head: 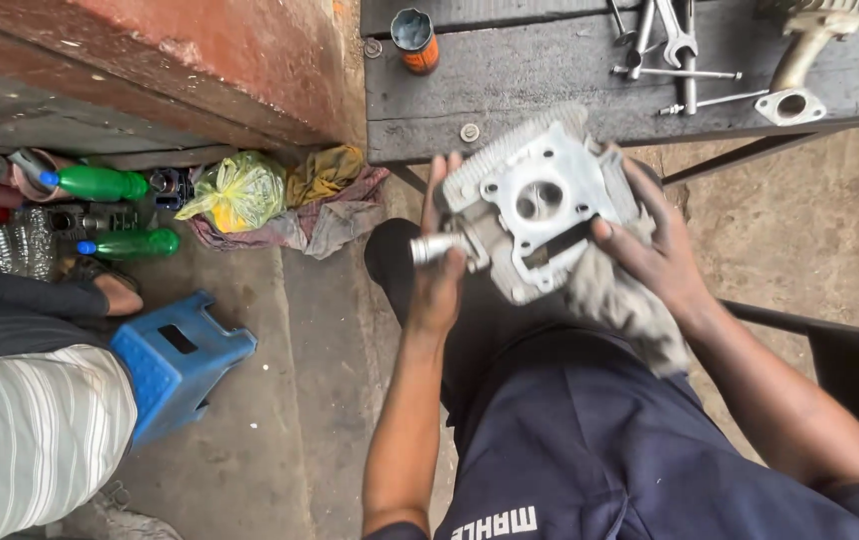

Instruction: The recorder is dismantling, cleaning, and inspecting a motorcycle engine cylinder head using various tools.

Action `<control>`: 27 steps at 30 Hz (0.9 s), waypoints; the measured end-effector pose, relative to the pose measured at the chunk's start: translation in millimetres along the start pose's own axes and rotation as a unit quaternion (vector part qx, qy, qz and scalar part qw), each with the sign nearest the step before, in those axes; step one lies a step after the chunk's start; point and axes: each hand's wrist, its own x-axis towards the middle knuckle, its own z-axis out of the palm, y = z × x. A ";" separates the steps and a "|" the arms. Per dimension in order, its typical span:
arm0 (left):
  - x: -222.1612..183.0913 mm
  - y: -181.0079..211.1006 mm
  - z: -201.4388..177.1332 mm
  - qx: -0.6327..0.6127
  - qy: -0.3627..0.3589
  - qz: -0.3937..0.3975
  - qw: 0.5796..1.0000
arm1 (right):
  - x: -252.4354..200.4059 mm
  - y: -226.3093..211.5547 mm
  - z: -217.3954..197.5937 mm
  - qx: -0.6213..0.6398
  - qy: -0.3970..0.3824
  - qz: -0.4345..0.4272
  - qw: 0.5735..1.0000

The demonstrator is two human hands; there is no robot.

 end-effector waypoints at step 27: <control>119.8 -9.9 -31.0 0.566 0.235 0.039 0.789 | 100.3 20.4 9.6 -0.221 0.092 -0.245 0.940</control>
